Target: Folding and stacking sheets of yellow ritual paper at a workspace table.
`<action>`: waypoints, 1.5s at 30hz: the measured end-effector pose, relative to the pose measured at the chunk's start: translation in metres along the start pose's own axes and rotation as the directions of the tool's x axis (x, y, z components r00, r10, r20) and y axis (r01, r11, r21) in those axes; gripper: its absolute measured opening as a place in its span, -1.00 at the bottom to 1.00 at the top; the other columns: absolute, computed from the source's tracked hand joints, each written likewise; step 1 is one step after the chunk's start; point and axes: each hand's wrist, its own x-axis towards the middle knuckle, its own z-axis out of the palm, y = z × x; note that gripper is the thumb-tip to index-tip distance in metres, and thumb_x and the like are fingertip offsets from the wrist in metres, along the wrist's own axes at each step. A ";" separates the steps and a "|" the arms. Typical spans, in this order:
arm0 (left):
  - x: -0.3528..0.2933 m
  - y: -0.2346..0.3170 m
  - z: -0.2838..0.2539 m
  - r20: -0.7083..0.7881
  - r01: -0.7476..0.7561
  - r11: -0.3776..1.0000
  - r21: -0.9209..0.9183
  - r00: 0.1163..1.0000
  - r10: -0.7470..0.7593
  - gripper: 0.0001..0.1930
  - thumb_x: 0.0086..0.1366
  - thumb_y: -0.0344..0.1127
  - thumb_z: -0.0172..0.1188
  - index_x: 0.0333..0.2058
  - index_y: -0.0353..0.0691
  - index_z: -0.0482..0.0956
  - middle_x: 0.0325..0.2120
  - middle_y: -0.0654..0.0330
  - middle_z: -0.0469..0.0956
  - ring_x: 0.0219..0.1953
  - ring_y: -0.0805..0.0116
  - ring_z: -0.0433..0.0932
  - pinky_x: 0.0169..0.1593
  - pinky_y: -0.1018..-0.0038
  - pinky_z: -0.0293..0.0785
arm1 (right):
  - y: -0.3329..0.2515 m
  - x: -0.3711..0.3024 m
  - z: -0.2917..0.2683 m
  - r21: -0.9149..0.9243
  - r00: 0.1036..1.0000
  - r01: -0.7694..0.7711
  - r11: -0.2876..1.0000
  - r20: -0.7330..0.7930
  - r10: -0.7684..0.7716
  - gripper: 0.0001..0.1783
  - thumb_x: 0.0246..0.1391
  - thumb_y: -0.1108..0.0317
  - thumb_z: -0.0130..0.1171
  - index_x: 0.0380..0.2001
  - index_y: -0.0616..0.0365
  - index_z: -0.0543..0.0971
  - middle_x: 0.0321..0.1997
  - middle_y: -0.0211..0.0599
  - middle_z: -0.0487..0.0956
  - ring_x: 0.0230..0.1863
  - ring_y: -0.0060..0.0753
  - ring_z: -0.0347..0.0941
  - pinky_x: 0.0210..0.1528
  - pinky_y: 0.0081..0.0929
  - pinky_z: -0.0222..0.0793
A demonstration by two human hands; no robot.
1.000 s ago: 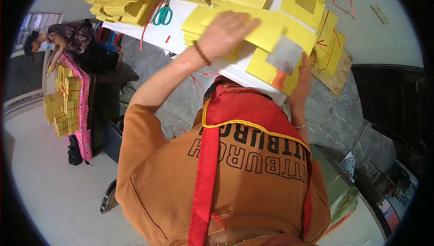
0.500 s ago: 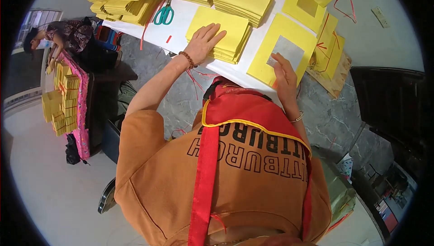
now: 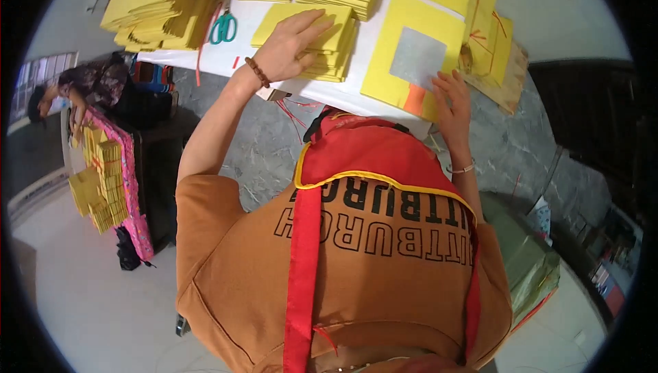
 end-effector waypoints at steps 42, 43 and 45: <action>0.068 0.064 0.087 0.396 0.315 0.679 -0.663 0.918 -0.039 -0.86 0.09 -0.38 0.16 -0.42 -0.33 0.59 -0.52 0.23 0.57 -0.44 0.53 0.48 -0.32 0.55 0.40 | 0.038 -0.008 -0.001 0.379 0.967 -0.235 0.895 0.188 0.174 -0.41 0.29 0.15 -0.47 -0.26 0.21 0.59 0.08 -0.21 0.43 0.15 -0.28 0.26 0.26 -0.38 -0.01; 0.068 0.064 0.086 0.396 0.316 0.680 -0.661 0.917 -0.042 -0.86 0.09 -0.38 0.16 -0.42 -0.33 0.59 -0.52 0.23 0.57 -0.44 0.53 0.48 -0.32 0.55 0.40 | 0.038 -0.008 -0.003 0.382 0.967 -0.234 0.894 0.188 0.172 -0.41 0.29 0.15 -0.47 -0.26 0.21 0.59 0.08 -0.21 0.43 0.15 -0.28 0.26 0.26 -0.38 -0.01; 0.069 0.063 0.087 0.415 0.334 0.657 -0.676 0.909 -0.036 -0.87 0.09 -0.39 0.16 -0.41 -0.32 0.59 -0.52 0.23 0.57 -0.44 0.53 0.48 -0.31 0.57 0.40 | 0.039 -0.008 -0.006 0.368 0.983 -0.123 0.922 0.174 0.061 -0.64 0.20 0.26 -0.20 -0.23 0.17 0.58 0.08 -0.24 0.43 0.18 -0.27 0.23 0.27 -0.35 -0.01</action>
